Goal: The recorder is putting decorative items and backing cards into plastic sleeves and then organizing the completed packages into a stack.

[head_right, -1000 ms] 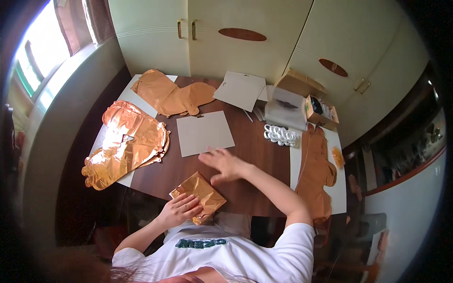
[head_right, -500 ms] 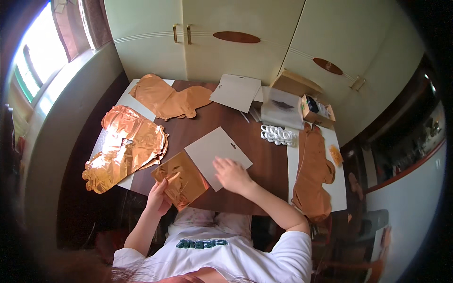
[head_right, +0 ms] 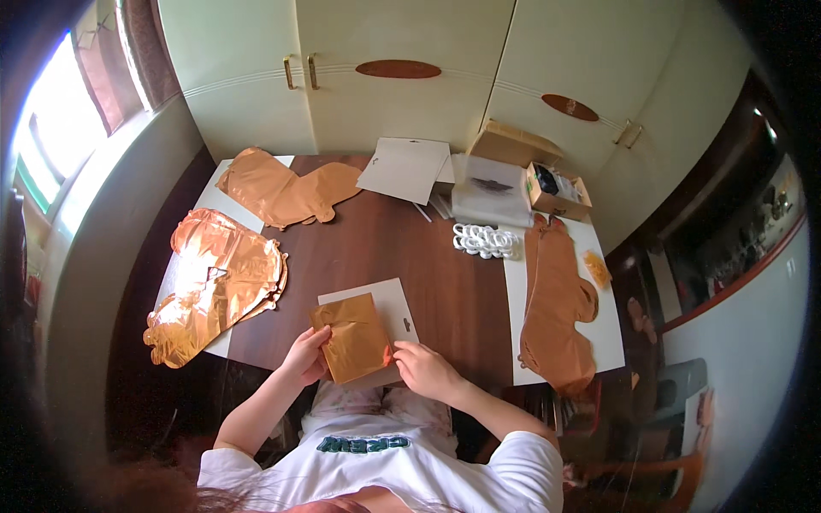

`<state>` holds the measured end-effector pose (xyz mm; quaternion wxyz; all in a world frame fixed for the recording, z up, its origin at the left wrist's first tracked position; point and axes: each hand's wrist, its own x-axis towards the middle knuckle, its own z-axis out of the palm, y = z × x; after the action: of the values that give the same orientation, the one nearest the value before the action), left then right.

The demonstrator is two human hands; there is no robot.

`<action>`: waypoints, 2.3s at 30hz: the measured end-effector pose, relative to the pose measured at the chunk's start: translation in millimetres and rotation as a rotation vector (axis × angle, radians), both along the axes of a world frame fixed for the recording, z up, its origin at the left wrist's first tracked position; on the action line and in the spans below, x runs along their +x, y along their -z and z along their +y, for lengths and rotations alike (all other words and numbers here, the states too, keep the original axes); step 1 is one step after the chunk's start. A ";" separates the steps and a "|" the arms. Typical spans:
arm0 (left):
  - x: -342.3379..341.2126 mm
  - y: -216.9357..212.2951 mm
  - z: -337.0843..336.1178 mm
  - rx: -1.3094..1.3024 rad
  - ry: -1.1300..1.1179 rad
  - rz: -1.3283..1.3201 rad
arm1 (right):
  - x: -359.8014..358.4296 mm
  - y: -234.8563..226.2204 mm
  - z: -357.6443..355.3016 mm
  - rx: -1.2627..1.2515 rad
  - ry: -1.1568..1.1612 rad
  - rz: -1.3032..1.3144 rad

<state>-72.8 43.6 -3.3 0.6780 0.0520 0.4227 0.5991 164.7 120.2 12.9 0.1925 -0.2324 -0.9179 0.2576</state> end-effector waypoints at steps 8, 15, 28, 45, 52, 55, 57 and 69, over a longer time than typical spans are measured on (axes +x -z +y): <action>16.3 -5.8 6.2 -0.045 0.086 -0.023 | 0.8 6.2 67.6 0.125 -0.092 -0.036; 14.3 -9.8 13.3 -0.036 0.105 0.054 | -17.0 14.0 84.8 0.254 -0.232 -0.244; 9.4 -9.0 3.3 0.184 0.010 0.347 | -23.8 4.3 82.6 0.399 -0.250 -0.368; 8.1 -10.5 17.0 0.470 0.774 2.132 | -28.3 -10.7 75.8 0.387 -0.246 -0.408; 3.8 -15.5 19.7 0.495 0.834 2.148 | -29.7 -12.3 74.8 0.357 -0.250 -0.492; 2.3 -18.0 19.9 0.497 0.846 2.135 | -30.6 -12.7 74.1 0.353 -0.252 -0.543; 1.1 -19.2 19.3 0.494 0.852 2.149 | -30.7 -13.1 73.3 0.351 -0.255 -0.567; 17.2 -10.4 -72.0 0.113 0.352 1.939 | -29.6 7.3 71.7 0.260 -0.390 -0.389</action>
<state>-55.6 -28.3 7.1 0.1139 0.6152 0.7522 0.2068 135.1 191.9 5.6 -0.0117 -0.0703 -0.9901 0.1207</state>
